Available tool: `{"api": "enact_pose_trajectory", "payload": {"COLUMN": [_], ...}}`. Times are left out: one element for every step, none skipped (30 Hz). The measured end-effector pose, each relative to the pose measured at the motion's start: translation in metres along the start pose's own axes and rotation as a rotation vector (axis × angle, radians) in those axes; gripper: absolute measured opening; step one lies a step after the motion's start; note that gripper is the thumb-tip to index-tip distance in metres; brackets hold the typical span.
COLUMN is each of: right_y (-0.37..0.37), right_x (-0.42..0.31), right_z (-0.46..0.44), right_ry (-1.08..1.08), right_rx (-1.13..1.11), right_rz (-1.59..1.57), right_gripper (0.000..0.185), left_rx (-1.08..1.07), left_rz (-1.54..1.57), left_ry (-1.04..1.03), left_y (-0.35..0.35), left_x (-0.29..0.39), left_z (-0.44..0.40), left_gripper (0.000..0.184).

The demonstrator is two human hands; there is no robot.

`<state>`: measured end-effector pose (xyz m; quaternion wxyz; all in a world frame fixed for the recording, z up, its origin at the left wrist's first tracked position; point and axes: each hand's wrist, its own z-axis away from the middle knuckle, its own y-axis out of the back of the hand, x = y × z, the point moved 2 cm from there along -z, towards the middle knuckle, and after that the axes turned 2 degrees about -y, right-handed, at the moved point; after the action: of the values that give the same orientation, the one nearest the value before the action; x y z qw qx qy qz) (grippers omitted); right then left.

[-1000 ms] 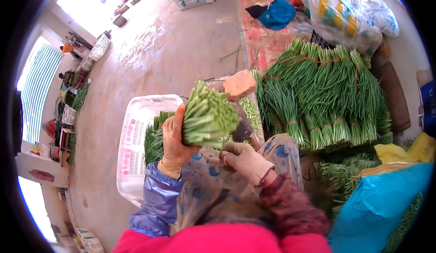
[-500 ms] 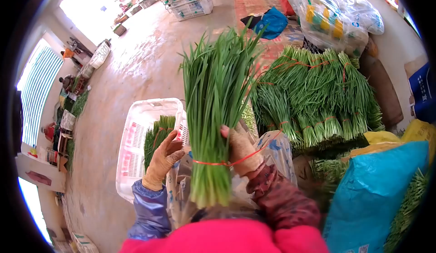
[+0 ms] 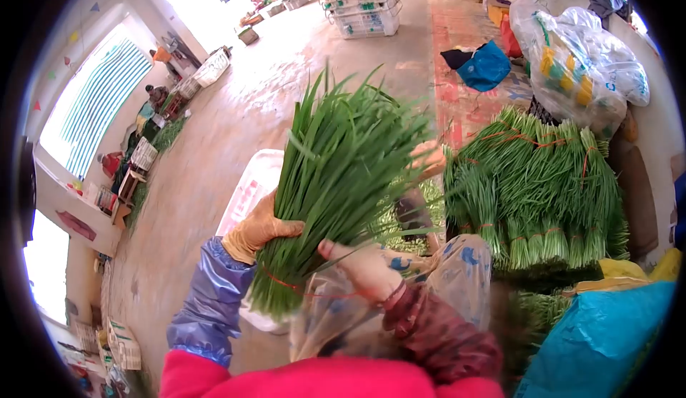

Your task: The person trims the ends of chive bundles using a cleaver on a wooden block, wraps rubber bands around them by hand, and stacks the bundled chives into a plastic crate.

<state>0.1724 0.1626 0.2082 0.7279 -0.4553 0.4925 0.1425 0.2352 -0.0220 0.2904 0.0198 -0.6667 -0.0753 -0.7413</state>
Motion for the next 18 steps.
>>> {"api": "enact_pose_trajectory", "payload": {"right_y": [0.003, 0.003, 0.006, 0.014, 0.022, 0.024, 0.028, 0.033, 0.045, 0.061, 0.071, 0.080, 0.092, 0.103, 0.108, 0.115, 0.133, 0.151], "right_x": [-0.010, -0.021, -0.012, -0.008, -0.004, -0.002, 0.010, 0.025, 0.040, 0.051, 0.060, 0.069, 0.081, 0.093, 0.078, 0.062, 0.054, 0.048], "right_z": [0.000, -0.002, -0.010, -0.014, -0.018, -0.015, -0.012, -0.011, -0.009, -0.006, -0.004, -0.005, -0.008, -0.005, 0.000, 0.002, -0.001, -0.003], "right_ry": [0.016, 0.032, 0.190, 0.135, 0.082, -0.003, -0.063, -0.124, -0.145, 0.052, 0.258, 0.249, -0.121, -0.474, -0.456, -0.433, -0.368, -0.300], "right_rx": [0.021, 0.045, 0.059, 0.024, -0.014, 0.006, 0.025, 0.044, 0.043, -0.062, -0.172, -0.175, 0.012, 0.199, 0.329, 0.453, 0.588, 0.719], "right_rz": [-0.003, -0.007, -0.023, 0.049, 0.124, 0.115, -0.042, -0.196, -0.193, 0.316, 0.821, 0.820, 0.270, -0.289, -0.239, -0.185, -0.097, -0.008], "right_gripper": [0.037, 0.036, 0.036, 0.035, 0.035, 0.033, 0.032, 0.030, 0.030, 0.029, 0.028, 0.028, 0.028, 0.029, 0.028, 0.027, 0.024, 0.021], "left_rx": [-0.008, -0.021, -0.011, -0.013, 0.039, 0.093, 0.132, 0.140, 0.207, 0.272, 0.299, 0.302, 0.332, 0.363, 0.378, 0.385, 0.395, 0.406], "left_rz": [-0.102, -0.205, -0.200, -0.193, -0.139, -0.087, 0.015, 0.028, 0.052, 0.073, 0.144, 0.150, 0.159, 0.169, 0.182, 0.189, 0.215, 0.241], "left_ry": [0.019, 0.040, 0.056, 0.080, 0.104, 0.124, 0.106, 0.123, 0.168, 0.211, 0.227, 0.234, 0.251, 0.267, 0.268, 0.267, 0.255, 0.245], "left_y": [0.000, 0.001, 0.007, 0.009, 0.011, 0.012, 0.012, 0.010, 0.006, 0.003, 0.000, 0.002, 0.003, 0.005, 0.005, 0.005, 0.007, 0.009], "left_x": [0.003, 0.002, -0.012, -0.021, -0.031, -0.043, -0.058, -0.072, -0.084, -0.096, -0.115, -0.127, -0.135, -0.142, -0.141, -0.142, -0.144, -0.146], "left_z": [0.009, 0.017, 0.023, 0.030, 0.038, 0.044, 0.048, 0.054, 0.059, 0.064, 0.069, 0.072, 0.074, 0.076, 0.078, 0.078, 0.079, 0.080], "left_gripper": [0.083, 0.084, 0.084, 0.084, 0.083, 0.081, 0.077, 0.077, 0.073, 0.070, 0.064, 0.064, 0.062, 0.061, 0.060, 0.060, 0.061, 0.061]}}
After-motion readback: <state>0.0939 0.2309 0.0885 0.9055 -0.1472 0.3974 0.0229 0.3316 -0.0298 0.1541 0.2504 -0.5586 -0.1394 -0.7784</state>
